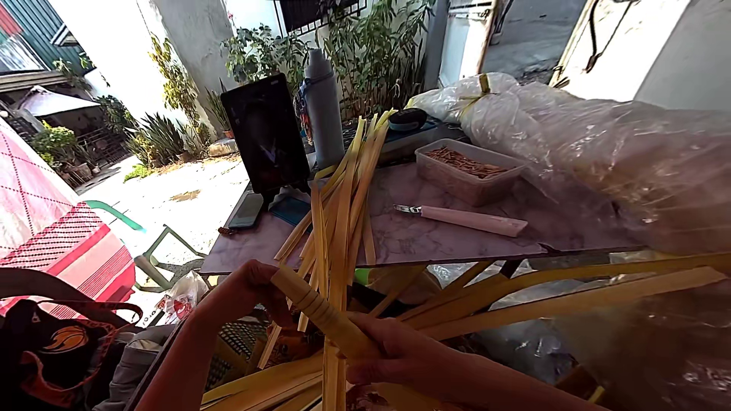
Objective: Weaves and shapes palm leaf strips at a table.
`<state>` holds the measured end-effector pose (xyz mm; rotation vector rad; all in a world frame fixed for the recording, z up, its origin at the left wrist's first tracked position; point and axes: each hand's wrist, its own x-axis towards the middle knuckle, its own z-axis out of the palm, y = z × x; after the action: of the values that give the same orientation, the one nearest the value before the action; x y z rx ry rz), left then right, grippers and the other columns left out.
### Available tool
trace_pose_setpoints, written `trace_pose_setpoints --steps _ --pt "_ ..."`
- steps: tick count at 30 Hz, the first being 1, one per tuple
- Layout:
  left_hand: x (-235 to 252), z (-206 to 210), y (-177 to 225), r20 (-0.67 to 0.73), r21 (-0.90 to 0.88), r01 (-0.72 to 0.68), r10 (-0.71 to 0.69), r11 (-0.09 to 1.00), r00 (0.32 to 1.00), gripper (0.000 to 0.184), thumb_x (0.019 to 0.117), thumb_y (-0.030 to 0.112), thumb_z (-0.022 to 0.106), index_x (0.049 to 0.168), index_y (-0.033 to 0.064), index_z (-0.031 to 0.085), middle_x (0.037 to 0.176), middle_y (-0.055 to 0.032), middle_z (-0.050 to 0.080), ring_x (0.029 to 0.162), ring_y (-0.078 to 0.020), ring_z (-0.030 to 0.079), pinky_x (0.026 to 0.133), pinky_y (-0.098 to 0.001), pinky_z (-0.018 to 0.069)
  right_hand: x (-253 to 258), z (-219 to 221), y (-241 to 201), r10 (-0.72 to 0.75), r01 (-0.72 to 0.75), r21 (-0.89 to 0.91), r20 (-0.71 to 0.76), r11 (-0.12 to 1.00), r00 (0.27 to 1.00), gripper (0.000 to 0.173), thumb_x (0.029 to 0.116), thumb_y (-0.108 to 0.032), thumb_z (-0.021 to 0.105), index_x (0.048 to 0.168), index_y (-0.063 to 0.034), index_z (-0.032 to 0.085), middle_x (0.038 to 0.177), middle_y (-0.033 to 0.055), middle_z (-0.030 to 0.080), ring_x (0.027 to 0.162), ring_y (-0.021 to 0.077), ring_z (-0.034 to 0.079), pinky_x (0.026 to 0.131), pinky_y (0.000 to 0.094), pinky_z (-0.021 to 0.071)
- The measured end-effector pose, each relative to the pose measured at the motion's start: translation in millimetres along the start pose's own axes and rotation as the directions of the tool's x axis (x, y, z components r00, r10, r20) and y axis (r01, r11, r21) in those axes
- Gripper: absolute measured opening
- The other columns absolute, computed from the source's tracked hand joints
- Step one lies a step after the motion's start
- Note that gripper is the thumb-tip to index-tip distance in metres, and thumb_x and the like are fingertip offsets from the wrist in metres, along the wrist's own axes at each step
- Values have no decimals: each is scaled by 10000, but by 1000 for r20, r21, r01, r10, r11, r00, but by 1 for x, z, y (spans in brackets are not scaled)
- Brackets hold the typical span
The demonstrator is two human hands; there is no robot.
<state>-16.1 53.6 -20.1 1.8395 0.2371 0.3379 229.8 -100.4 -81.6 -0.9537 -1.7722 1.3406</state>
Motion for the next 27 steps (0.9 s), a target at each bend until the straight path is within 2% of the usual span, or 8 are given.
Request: trace_pose_setpoints --steps 2,4,7,10,14,17,22,27 --pt "4 15 11 -16 49 45 -44 998 999 292 997 -13 506 913 161 726 814 63 767 734 -34 739 721 -211 626 8 5 -10 -256 169 -318 -254 933 933 650 982 -420 648 1453 10 517 1246 141 663 1125 115 650 955 244 535" --pt "10 30 21 -64 110 63 -56 992 996 296 962 -88 491 922 115 704 824 97 750 758 -5 726 747 -191 617 22 11 -16 -547 243 -592 -411 769 729 523 980 -425 627 1307 -17 656 1125 105 695 1007 81 669 844 174 547" --pt "15 48 23 -171 244 -2 45 970 984 214 942 -101 534 931 24 708 836 92 729 806 38 701 797 -164 594 39 15 -19 -782 215 -816 -386 537 488 359 999 -350 612 1072 -21 739 937 77 703 890 92 667 786 145 527" --pt "16 64 15 -283 311 -74 167 948 945 166 950 -67 540 957 -24 701 871 72 731 839 47 696 820 -165 587 47 17 -16 -830 188 -852 -388 489 401 246 981 -237 628 965 -25 753 854 83 710 825 104 673 763 144 524" --pt "17 74 1 -383 148 -235 275 961 882 189 930 -54 551 996 122 570 883 134 722 790 24 708 727 -189 603 52 15 -16 -837 200 -849 -394 490 379 215 966 -188 629 922 -16 751 815 100 717 783 118 689 737 150 532" --pt "15 72 -11 -336 -58 -372 333 926 881 211 1004 49 575 1123 223 571 984 98 759 807 -29 740 713 -215 619 55 12 -19 -835 208 -847 -388 490 390 192 946 -164 635 884 -17 744 779 93 705 748 108 676 718 138 523" --pt "30 70 -27 -459 -34 -517 446 855 768 195 1000 105 616 1145 219 679 952 73 765 671 4 700 580 -174 586 61 10 -26 -815 194 -834 -408 516 412 159 915 -107 637 845 -6 738 755 100 697 711 114 675 691 145 528" --pt "36 51 -32 -459 -159 -503 387 850 800 143 958 139 689 1064 194 767 864 83 757 608 42 651 543 -134 547 69 1 -33 -765 203 -814 -382 544 518 219 942 -154 619 872 -7 766 780 107 717 719 141 702 677 184 552"
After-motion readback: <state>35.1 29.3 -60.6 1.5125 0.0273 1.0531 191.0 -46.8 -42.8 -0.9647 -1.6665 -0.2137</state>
